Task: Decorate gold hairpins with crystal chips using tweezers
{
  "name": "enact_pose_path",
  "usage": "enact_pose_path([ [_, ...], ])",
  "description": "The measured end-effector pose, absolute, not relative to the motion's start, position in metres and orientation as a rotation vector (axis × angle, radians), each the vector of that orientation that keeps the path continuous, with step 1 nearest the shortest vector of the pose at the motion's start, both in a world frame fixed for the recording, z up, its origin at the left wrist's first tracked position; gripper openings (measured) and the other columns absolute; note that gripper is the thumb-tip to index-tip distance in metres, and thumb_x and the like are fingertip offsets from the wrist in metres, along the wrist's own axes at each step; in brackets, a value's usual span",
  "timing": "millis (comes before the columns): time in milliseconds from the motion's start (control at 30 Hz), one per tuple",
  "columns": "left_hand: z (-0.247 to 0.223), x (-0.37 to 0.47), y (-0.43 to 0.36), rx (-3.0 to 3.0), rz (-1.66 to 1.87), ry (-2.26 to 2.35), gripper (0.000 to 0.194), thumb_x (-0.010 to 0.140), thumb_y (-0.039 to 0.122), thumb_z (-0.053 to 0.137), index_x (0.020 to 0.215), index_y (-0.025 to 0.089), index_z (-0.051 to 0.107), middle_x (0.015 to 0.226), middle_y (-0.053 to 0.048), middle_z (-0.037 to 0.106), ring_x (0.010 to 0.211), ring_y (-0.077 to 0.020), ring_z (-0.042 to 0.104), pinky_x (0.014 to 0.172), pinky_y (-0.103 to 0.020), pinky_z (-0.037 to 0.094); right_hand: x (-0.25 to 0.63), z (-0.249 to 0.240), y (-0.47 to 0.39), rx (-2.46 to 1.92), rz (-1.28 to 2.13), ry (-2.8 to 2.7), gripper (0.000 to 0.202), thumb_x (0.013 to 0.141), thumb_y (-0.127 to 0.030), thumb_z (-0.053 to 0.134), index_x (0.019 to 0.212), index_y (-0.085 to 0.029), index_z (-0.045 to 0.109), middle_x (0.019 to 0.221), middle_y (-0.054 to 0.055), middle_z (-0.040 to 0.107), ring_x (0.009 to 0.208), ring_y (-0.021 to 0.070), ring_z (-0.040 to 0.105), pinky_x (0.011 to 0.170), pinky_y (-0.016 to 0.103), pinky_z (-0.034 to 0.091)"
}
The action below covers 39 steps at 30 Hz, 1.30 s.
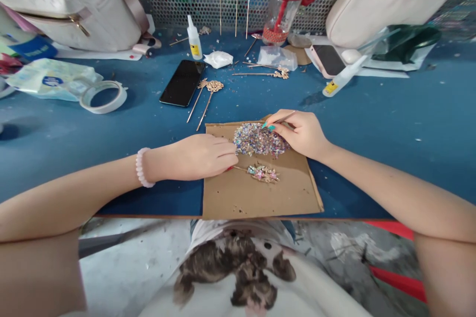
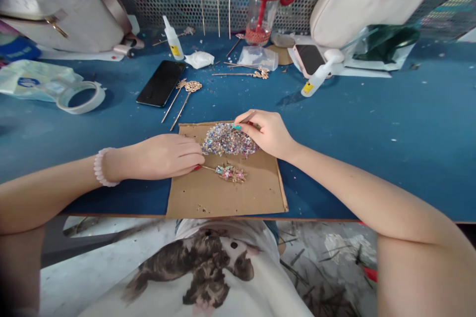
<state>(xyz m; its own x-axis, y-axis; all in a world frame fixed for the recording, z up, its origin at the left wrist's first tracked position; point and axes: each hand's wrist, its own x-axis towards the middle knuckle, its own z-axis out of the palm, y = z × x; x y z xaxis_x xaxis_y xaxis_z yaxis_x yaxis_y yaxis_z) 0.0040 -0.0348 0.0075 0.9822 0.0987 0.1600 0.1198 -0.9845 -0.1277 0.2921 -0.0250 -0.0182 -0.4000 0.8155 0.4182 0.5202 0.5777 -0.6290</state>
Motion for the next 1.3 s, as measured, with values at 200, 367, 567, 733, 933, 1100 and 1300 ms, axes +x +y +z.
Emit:
enact_pose_path([
  [200, 0.0066, 0.0036, -0.0348, -3.005, -0.245, -0.176, 0.02, 0.101, 0.015, 0.045, 0.09, 0.017, 0.061, 0.083, -0.004, 0.067, 0.072, -0.0166, 0.058, 0.063, -0.03, 0.045, 0.293, -0.0211, -0.0244, -1.027, 0.533, -2.084, 0.017, 0.094, -0.028, 0.058, 0.088, -0.023, 0.073, 0.096, 0.001, 0.079, 0.076, 0.0139, 0.071, 0.07, 0.03, 0.054],
  [367, 0.0062, 0.003, -0.034, -3.042, -0.286, -0.189, 0.021, 0.102, 0.015, 0.044, 0.089, 0.016, 0.061, 0.082, -0.003, 0.066, 0.071, -0.0165, 0.058, 0.063, -0.031, 0.044, 0.293, -0.0226, -0.024, -1.014, 0.524, -2.083, 0.017, 0.095, -0.026, 0.058, 0.088, -0.023, 0.073, 0.096, 0.001, 0.079, 0.075, 0.013, 0.071, 0.068, 0.029, 0.053],
  [567, 0.0048, 0.0025, -0.0318, -3.049, -0.261, -0.175, 0.025, 0.104, 0.017, 0.04, 0.092, 0.016, 0.061, 0.085, -0.005, 0.067, 0.074, -0.0164, 0.059, 0.067, -0.03, 0.045, 0.2923, -0.0223, -0.0237, -1.01, 0.529, -2.09, 0.017, 0.095, -0.027, 0.057, 0.088, -0.023, 0.073, 0.097, 0.002, 0.079, 0.083, 0.0146, 0.072, 0.075, 0.03, 0.055],
  [733, 0.0052, 0.0041, -0.0318, -3.049, -0.264, -0.164, 0.027, 0.104, 0.017, 0.038, 0.091, 0.016, 0.061, 0.083, -0.005, 0.066, 0.073, -0.0167, 0.058, 0.067, -0.03, 0.045, 0.2925, -0.0229, -0.0236, -1.001, 0.537, -2.094, 0.017, 0.095, -0.024, 0.057, 0.087, -0.022, 0.072, 0.097, 0.002, 0.079, 0.082, 0.0144, 0.072, 0.074, 0.03, 0.055],
  [933, 0.0049, 0.0051, -0.0323, -3.067, -0.281, -0.166, 0.03, 0.105, 0.017, 0.035, 0.091, 0.015, 0.061, 0.081, -0.005, 0.064, 0.072, -0.0172, 0.056, 0.066, -0.03, 0.044, 0.2925, -0.0247, -0.023, -0.981, 0.524, -2.1, 0.018, 0.096, -0.025, 0.057, 0.087, -0.021, 0.072, 0.098, 0.002, 0.079, 0.078, 0.0135, 0.071, 0.07, 0.029, 0.053],
  [1100, 0.0051, 0.0052, -0.031, -3.087, -0.292, -0.15, 0.029, 0.105, 0.017, 0.035, 0.091, 0.015, 0.06, 0.081, -0.005, 0.063, 0.071, -0.0173, 0.055, 0.066, -0.03, 0.043, 0.292, -0.0233, -0.024, -0.971, 0.523, -2.105, 0.017, 0.096, -0.024, 0.057, 0.089, -0.022, 0.072, 0.098, 0.002, 0.078, 0.084, 0.0138, 0.072, 0.076, 0.029, 0.054],
  [1300, 0.0094, 0.0047, -0.0339, -3.0, -0.214, -0.16, 0.029, 0.105, 0.018, 0.037, 0.09, 0.015, 0.062, 0.082, -0.005, 0.064, 0.073, -0.0177, 0.056, 0.065, -0.031, 0.044, 0.2919, -0.0233, -0.0235, -0.964, 0.516, -2.104, 0.017, 0.096, -0.023, 0.058, 0.088, -0.022, 0.073, 0.099, 0.002, 0.078, 0.085, 0.0142, 0.072, 0.077, 0.029, 0.054],
])
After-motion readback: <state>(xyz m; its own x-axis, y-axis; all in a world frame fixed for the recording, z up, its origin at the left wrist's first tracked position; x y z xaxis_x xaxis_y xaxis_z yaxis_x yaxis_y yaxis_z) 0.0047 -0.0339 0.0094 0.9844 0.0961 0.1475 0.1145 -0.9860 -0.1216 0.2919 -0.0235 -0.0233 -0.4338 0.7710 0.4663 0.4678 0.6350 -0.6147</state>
